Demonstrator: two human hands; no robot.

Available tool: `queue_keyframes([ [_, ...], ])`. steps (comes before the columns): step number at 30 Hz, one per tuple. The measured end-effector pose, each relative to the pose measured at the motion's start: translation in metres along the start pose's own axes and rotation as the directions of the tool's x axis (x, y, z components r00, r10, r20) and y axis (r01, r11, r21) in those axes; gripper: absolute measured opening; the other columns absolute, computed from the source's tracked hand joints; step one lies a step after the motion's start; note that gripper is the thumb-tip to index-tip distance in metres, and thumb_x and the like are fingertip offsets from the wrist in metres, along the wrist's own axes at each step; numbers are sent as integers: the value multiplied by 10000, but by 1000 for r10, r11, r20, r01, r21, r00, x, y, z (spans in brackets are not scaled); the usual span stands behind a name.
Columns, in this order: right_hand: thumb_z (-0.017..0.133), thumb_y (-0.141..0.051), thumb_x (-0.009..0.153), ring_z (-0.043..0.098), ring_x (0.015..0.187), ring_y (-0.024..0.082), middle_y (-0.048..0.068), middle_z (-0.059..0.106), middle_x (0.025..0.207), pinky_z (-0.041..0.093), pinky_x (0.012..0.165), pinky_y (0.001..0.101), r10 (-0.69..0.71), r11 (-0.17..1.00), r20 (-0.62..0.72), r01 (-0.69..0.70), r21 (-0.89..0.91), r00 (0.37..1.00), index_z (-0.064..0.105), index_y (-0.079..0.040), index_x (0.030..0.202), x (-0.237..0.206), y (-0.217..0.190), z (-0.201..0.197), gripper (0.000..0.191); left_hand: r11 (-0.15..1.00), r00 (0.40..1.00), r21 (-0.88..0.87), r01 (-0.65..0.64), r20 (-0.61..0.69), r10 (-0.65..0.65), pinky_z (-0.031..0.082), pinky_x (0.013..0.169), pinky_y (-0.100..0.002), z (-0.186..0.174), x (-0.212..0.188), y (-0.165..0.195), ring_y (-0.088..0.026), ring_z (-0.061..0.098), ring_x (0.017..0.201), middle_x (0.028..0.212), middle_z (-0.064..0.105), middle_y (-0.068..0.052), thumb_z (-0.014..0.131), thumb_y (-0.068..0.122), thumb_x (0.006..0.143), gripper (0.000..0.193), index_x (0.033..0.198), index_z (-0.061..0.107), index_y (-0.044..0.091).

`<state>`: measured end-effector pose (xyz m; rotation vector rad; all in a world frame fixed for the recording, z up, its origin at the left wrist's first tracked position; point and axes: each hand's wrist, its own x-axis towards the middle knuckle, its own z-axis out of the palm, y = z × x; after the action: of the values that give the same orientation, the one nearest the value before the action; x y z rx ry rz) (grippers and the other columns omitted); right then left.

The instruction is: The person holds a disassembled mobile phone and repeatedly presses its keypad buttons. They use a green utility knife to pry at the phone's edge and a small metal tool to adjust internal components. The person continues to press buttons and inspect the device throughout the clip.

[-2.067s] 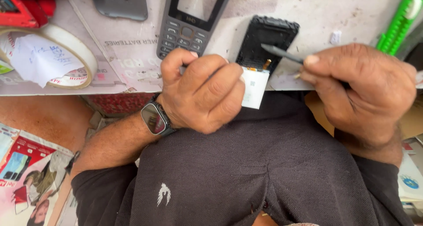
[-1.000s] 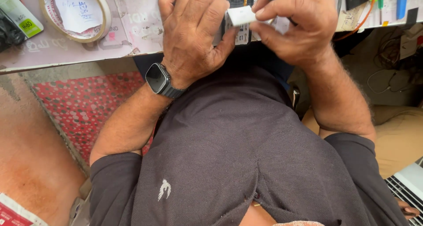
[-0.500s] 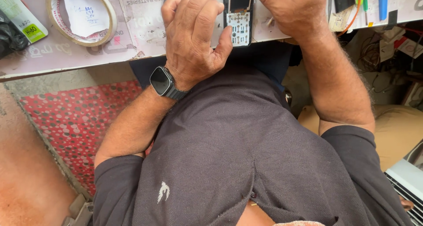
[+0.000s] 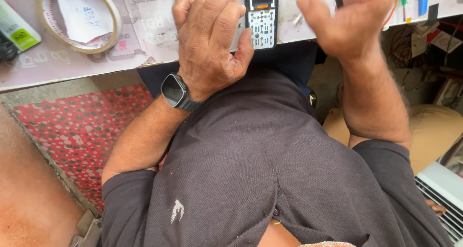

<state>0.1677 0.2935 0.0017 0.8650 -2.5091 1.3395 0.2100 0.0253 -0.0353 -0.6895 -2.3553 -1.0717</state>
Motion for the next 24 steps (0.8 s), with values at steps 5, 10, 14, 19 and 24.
queue_keyframes([
  [5, 821, -12, 932, 696, 1014, 329, 213, 691, 1181, 556, 880, 399, -128, 989, 80, 134, -67, 989, 606, 64, 1232, -5, -35, -13, 377, 999, 1000, -26, -27, 8, 27, 354, 1038, -467, -5, 2, 1, -218, 593, 1096, 1224, 590, -70, 712, 48, 889, 349, 1222, 606, 48],
  [10, 885, -264, 931, 690, 1165, 378, 223, 690, 1286, 542, 1028, 478, -145, 985, 151, 157, -68, 978, 579, 28, 1242, -12, -49, -9, 525, 998, 997, -10, -62, 54, 63, 355, 992, -465, -13, 8, 2, -233, 598, 1068, 1185, 603, -77, 702, 33, 875, 312, 1178, 630, 28],
  [14, 821, -589, 798, 640, 1104, 406, 201, 731, 1153, 454, 999, 574, -149, 983, 162, 164, -83, 975, 633, 18, 1080, -14, -37, 5, 696, 994, 991, 25, -104, 83, 102, 348, 967, -452, -16, 13, 5, -216, 594, 1034, 1134, 624, -60, 690, 38, 857, 220, 1074, 663, 16],
  [19, 711, -763, 895, 598, 1196, 376, 164, 756, 1188, 383, 1064, 535, -212, 974, 182, 222, -38, 960, 685, 10, 1109, -17, -21, 12, 802, 989, 988, 56, -136, 88, 130, 333, 978, -443, -14, 13, 6, -204, 587, 1037, 1116, 633, -49, 671, 52, 858, 177, 1032, 687, 21],
  [24, 620, -840, 848, 582, 1166, 372, 160, 763, 1122, 348, 1057, 540, -211, 974, 196, 222, -35, 958, 692, 7, 1065, -20, -17, 14, 877, 986, 985, 72, -149, 95, 142, 331, 984, -440, -13, 12, 5, -202, 593, 1035, 1110, 635, -48, 667, 52, 856, 165, 1017, 689, 29],
])
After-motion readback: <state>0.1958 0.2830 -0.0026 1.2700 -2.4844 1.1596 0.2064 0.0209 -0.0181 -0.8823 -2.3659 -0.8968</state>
